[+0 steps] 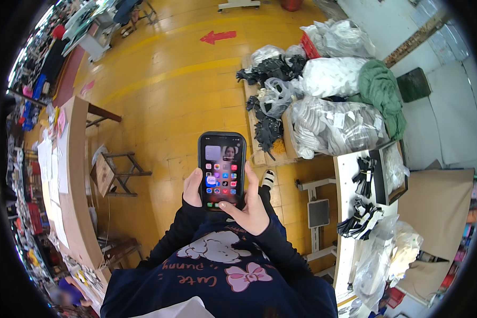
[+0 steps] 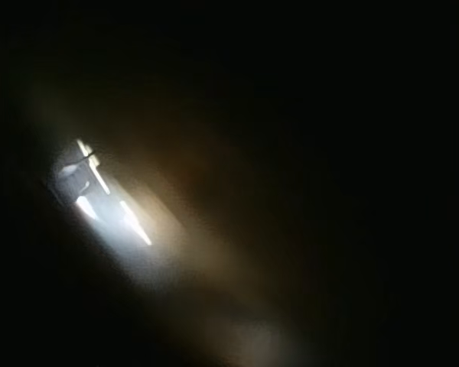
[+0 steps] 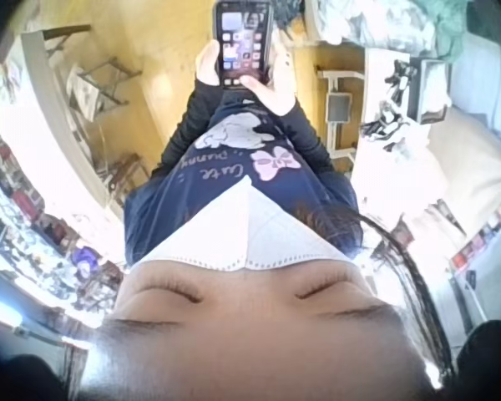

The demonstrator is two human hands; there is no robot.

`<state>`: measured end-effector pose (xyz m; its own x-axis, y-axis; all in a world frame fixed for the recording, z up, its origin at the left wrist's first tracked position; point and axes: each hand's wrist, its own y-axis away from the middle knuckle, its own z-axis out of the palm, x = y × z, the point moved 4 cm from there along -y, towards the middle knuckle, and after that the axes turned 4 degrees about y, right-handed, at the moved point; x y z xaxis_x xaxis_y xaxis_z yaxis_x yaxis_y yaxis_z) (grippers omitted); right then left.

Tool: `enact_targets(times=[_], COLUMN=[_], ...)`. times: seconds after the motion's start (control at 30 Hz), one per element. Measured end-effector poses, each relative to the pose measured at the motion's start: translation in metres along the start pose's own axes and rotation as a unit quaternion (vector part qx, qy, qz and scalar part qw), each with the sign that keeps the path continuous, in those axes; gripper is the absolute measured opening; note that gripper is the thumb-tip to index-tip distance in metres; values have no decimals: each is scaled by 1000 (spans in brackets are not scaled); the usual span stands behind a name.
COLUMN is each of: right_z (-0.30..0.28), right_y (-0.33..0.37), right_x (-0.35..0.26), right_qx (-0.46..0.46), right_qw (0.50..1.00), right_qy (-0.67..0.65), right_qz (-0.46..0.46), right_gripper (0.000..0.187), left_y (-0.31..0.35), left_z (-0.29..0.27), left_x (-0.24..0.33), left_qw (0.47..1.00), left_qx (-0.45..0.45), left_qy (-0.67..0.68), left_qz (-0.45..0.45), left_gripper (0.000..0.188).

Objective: The person walks to a pile of items, removes a plastic bag, and sits on the floor. They then sort through a pile of black fabric parts, picking them up one by one and placing them into separate piles on the floor.

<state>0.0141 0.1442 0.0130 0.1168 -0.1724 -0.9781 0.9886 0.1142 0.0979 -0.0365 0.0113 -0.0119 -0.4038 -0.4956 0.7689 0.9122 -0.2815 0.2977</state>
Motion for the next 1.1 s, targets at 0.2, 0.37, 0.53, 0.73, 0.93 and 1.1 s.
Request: enact_targets(times=[0.2,0.37,0.53,0.73,0.93,1.1], right_z=[-90,-127,-132,-115,-61,-52], right_y=[36,106,219,325,334,355], right_x=[3,28,63,111,116,134], right_qx=[114,-120,146,356,286,302], right_qw=[979,919,914,833,835,835], right_qy=[164,280,180,318,394,426], right_qz=[-39,249,333,280,257,174], right_gripper=[89,47,24,27,36,35], left_y=[-18,1,12,17,37,52], left_z=[11,55,77,27,75,75], left_x=[-31,-153,-220,-277,-281,-295], left_qw=[881,680,758,480,400,358], left_qx=[-230,-581,-543,-581,-672,-652], left_qy=[-410,-447,-338,-651,-593,-647], left_qz=[45,15,-129,-92,-190,-169], left_gripper=[35,36,60,57,58,46])
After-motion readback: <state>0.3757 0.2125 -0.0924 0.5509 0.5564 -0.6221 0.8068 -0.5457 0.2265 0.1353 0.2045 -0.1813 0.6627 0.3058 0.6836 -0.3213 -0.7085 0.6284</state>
